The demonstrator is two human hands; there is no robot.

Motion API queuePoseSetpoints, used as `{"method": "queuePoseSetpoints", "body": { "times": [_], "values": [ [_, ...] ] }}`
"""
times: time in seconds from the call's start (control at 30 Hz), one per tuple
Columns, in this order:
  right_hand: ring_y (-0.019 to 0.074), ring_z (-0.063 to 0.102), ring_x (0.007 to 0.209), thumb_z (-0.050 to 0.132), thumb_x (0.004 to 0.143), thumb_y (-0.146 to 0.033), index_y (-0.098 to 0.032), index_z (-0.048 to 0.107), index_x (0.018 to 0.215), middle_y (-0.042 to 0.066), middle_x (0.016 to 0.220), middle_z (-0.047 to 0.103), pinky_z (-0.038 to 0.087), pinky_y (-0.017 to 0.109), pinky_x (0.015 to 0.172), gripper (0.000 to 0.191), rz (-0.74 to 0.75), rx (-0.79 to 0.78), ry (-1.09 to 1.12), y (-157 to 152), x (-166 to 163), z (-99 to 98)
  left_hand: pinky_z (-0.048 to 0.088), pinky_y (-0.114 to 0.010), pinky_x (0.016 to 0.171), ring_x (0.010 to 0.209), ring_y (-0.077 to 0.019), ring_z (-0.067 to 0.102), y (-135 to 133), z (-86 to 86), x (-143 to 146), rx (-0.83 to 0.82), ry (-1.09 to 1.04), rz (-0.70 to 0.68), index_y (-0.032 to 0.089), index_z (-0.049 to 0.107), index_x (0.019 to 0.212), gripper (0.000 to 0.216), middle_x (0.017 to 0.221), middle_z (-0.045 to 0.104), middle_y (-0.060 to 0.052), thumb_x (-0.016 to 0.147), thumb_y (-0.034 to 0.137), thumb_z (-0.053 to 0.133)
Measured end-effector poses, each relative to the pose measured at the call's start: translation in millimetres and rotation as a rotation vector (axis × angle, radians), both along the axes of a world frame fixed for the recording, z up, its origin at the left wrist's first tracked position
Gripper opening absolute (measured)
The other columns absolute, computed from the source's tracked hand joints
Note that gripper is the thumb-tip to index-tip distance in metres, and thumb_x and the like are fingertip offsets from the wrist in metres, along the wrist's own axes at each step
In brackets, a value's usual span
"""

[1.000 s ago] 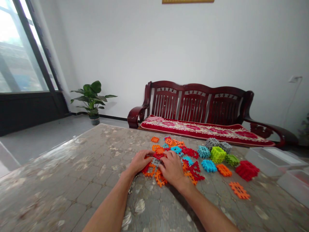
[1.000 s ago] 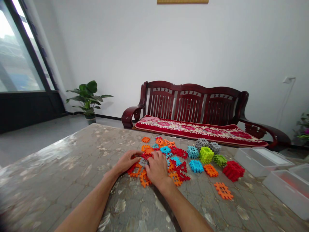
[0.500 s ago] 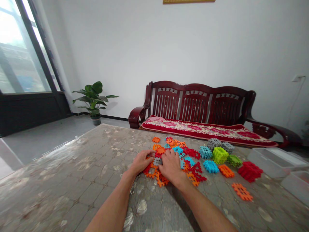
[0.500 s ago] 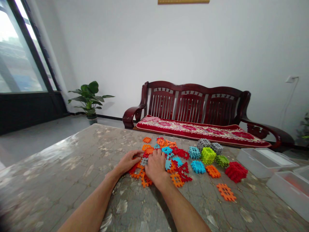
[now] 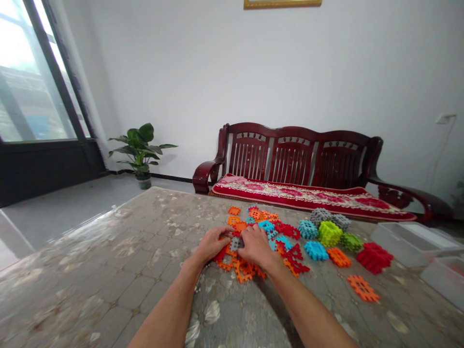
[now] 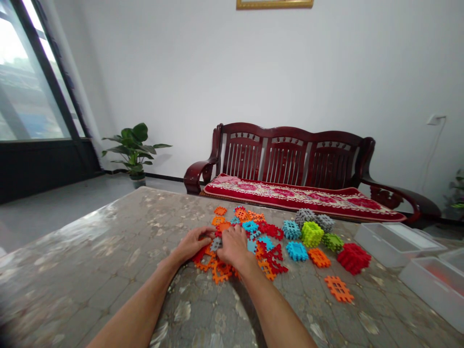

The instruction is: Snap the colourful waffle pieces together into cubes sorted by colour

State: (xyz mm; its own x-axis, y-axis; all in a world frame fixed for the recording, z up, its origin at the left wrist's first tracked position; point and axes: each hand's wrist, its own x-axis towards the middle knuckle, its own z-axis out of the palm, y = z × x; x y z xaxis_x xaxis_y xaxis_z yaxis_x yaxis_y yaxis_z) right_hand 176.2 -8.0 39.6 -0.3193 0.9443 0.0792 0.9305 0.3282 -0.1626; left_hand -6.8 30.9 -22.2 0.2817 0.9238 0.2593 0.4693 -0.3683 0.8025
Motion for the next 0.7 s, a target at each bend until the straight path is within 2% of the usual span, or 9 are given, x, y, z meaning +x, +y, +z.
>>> {"method": "queuePoseSetpoints", "body": {
  "times": [0.2, 0.4, 0.47, 0.57, 0.7],
  "values": [
    [0.0289, 0.051, 0.11, 0.065, 0.074, -0.031, -0.019, 0.066, 0.108, 0.011, 0.114, 0.066, 0.035, 0.04, 0.092, 0.036, 0.005, -0.029, 0.016, 5, 0, 0.8, 0.05, -0.034, 0.097, 0.099, -0.021, 0.069, -2, 4.0, 1, 0.013, 0.017, 0.02, 0.022, 0.073, 0.11, 0.04, 0.106, 0.077, -0.005, 0.073, 0.016, 0.058],
    [0.0271, 0.053, 0.11, 0.071, 0.072, -0.032, -0.021, 0.068, 0.104, 0.009, 0.115, 0.064, 0.037, 0.035, 0.089, 0.035, -0.024, 0.03, 0.04, 7, 0, -6.2, 0.047, -0.035, 0.102, 0.105, -0.0229, 0.067, -5, 8.6, 1, 0.042, 0.025, 0.028, 0.023, 0.075, 0.103, 0.031, 0.109, 0.076, -0.004, 0.076, 0.023, 0.06],
    [0.0244, 0.056, 0.107, 0.071, 0.072, -0.029, -0.022, 0.067, 0.105, 0.007, 0.112, 0.067, 0.038, 0.032, 0.086, 0.034, -0.037, 0.035, 0.095, 6, 0, -7.8, 0.047, -0.035, 0.101, 0.105, -0.0226, 0.067, -5, 8.5, 0, 0.035, -0.005, 0.027, 0.023, 0.074, 0.102, 0.029, 0.108, 0.076, -0.003, 0.078, 0.025, 0.059],
    [0.0195, 0.062, 0.097, 0.064, 0.08, -0.024, -0.025, 0.067, 0.102, 0.002, 0.103, 0.072, 0.039, 0.027, 0.078, 0.023, -0.068, 0.021, 0.212, 4, 3, -7.8, 0.047, -0.034, 0.1, 0.102, -0.0214, 0.068, -5, 7.9, 0, 0.006, -0.044, 0.031, 0.022, 0.074, 0.098, 0.027, 0.105, 0.077, -0.003, 0.078, 0.023, 0.056],
    [0.0176, 0.065, 0.088, 0.057, 0.087, -0.026, -0.024, 0.069, 0.093, 0.001, 0.094, 0.074, 0.041, 0.026, 0.074, 0.014, -0.11, 0.066, 0.422, 6, 23, -5.6, 0.048, -0.035, 0.099, 0.099, -0.0211, 0.068, -2, 5.8, -1, -0.034, -0.052, 0.033, 0.021, 0.072, 0.098, 0.028, 0.101, 0.077, -0.003, 0.077, 0.022, 0.053]
  ]
}}
